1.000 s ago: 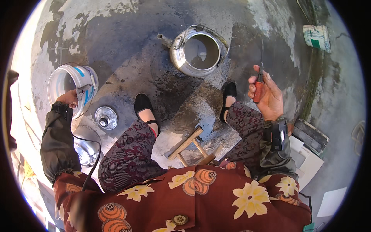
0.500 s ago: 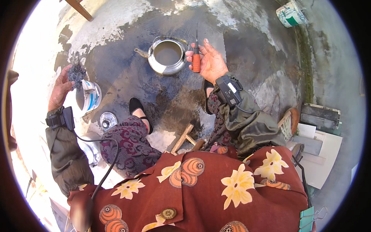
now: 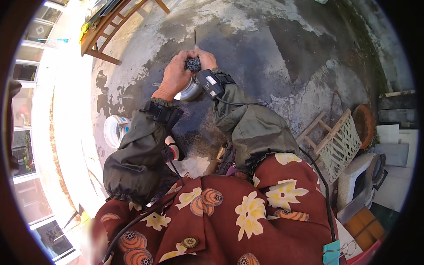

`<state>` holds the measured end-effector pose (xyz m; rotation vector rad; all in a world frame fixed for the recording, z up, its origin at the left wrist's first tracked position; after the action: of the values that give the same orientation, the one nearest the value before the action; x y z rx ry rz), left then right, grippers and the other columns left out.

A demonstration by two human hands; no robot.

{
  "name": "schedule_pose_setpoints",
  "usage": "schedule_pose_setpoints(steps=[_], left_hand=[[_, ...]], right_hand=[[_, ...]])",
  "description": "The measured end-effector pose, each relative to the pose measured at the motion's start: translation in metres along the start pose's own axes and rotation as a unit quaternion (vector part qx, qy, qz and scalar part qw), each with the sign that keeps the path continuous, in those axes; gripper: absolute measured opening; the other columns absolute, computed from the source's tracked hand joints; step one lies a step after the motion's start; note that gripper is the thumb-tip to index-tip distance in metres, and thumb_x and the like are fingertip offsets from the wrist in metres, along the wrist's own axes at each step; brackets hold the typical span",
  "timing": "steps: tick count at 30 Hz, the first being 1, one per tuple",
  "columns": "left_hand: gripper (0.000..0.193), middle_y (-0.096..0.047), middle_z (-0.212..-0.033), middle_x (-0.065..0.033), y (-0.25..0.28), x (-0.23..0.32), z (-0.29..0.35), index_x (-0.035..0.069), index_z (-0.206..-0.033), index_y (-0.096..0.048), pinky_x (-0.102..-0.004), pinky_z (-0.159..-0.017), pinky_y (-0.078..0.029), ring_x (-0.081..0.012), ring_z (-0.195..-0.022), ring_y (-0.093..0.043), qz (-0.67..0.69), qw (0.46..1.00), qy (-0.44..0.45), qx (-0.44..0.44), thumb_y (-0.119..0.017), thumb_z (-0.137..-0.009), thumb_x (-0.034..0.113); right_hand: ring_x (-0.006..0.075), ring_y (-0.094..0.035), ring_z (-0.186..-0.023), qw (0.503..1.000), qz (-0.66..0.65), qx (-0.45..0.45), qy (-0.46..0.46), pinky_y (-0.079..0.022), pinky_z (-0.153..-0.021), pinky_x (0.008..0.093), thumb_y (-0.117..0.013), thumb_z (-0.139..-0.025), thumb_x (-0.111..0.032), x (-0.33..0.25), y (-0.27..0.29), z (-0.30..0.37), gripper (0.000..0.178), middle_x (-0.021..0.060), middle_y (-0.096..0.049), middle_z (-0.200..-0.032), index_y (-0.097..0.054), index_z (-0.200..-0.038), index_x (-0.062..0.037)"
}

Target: The person scrubs the exterior of a metal kettle with a steel wool pad, repeatedly dipping the pad into a bucket of water. The person also uses a small tool to scrape the kettle's spout and rim while rinsing the pad periodically.

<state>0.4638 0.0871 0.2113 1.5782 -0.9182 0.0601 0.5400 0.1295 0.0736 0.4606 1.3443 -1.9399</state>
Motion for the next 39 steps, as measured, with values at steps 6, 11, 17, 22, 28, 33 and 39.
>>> schedule_pose_setpoints(steps=[6, 11, 17, 22, 28, 33, 39], left_hand=[[0.045, -0.057, -0.111, -0.0116, 0.008, 0.015, 0.013, 0.011, -0.110, -0.051, -0.0435, -0.088, -0.043, -0.0380, -0.106, -0.052, 0.040, 0.998, -0.014, 0.043, -0.053, -0.067, -0.003], [0.052, -0.056, -0.112, -0.0144, 0.015, 0.013, 0.021, 0.011, -0.117, -0.050, -0.0410, -0.089, -0.044, -0.0374, -0.106, -0.053, 0.051, 0.999, -0.011, 0.014, -0.056, -0.067, 0.001], [0.043, -0.059, -0.110, -0.0149, 0.013, -0.005, 0.015, 0.011, -0.112, -0.057, -0.0403, -0.089, -0.045, -0.0363, -0.103, -0.056, 0.057, 0.998, -0.005, -0.016, -0.058, -0.070, 0.003], [0.043, -0.064, -0.103, -0.0144, 0.026, -0.056, 0.027, 0.010, -0.111, -0.058, -0.0374, -0.085, -0.048, -0.0333, -0.095, -0.062, 0.000, 0.985, 0.157, 0.071, -0.062, -0.069, 0.009], [0.046, -0.065, -0.102, -0.0162, -0.015, -0.135, 0.075, 0.003, -0.110, -0.057, -0.0355, -0.085, -0.048, -0.0303, -0.095, -0.063, 0.059, 0.955, 0.272, 0.100, -0.067, -0.066, 0.012], [0.050, -0.063, -0.104, -0.0152, -0.088, -0.201, 0.118, 0.000, -0.111, -0.055, -0.0329, -0.076, -0.049, -0.0251, -0.091, -0.063, 0.147, 0.915, 0.358, 0.113, -0.072, -0.065, 0.009], [0.045, -0.061, -0.104, -0.0083, -0.135, -0.245, 0.153, 0.000, -0.114, -0.053, -0.0269, -0.059, -0.050, -0.0140, -0.080, -0.059, 0.243, 0.893, 0.370, 0.081, -0.070, -0.073, 0.007]], right_hand=[[0.0173, -0.058, -0.059, 0.989, 0.112, 0.019, 0.094, -0.047, -0.055, 0.0353, -0.060, -0.090, -0.033, -0.006, 0.007, -0.038, 0.031, 0.0044, -0.059, -0.069, -0.060, -0.076, -0.0059], [0.0161, -0.057, -0.056, 0.972, 0.197, -0.014, 0.129, -0.045, -0.053, 0.0347, -0.059, -0.090, -0.040, -0.005, 0.001, -0.053, 0.038, 0.0054, -0.061, -0.069, -0.062, -0.075, -0.0044], [0.0201, -0.060, -0.056, 0.957, 0.275, -0.017, 0.088, -0.046, -0.048, 0.0364, -0.053, -0.092, -0.043, -0.023, 0.002, -0.019, 0.040, 0.0092, -0.062, -0.066, -0.064, -0.084, -0.0058], [0.0210, -0.061, -0.055, 0.994, 0.103, 0.038, 0.009, -0.048, -0.045, 0.0353, -0.050, -0.095, -0.031, -0.027, 0.018, 0.005, 0.034, 0.0108, -0.064, -0.073, -0.052, -0.114, -0.0031], [0.0184, -0.059, -0.054, 0.969, 0.222, 0.082, -0.067, -0.046, -0.043, 0.0338, -0.050, -0.094, -0.018, 0.049, 0.035, 0.039, 0.051, 0.0110, -0.064, -0.075, -0.032, -0.140, -0.0046], [0.0128, -0.048, -0.044, 0.969, 0.185, 0.104, -0.123, -0.034, -0.037, 0.0299, -0.049, -0.094, -0.018, 0.136, 0.059, 0.072, 0.046, 0.0079, -0.061, -0.068, -0.038, -0.137, -0.0075], [0.0088, -0.040, -0.039, 0.969, 0.145, 0.166, -0.116, -0.029, -0.035, 0.0256, -0.049, -0.094, -0.019, 0.175, 0.076, 0.069, 0.037, 0.0049, -0.057, -0.063, -0.048, -0.130, -0.0083]])
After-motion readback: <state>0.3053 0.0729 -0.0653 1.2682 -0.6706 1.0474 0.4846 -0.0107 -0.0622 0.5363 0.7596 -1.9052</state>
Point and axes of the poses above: each hand's wrist, its own z-axis away from the middle knuckle, its own y-axis out of the back of the hand, x = y × z, the point moved 8 cm from there along -z, towards the middle knuckle
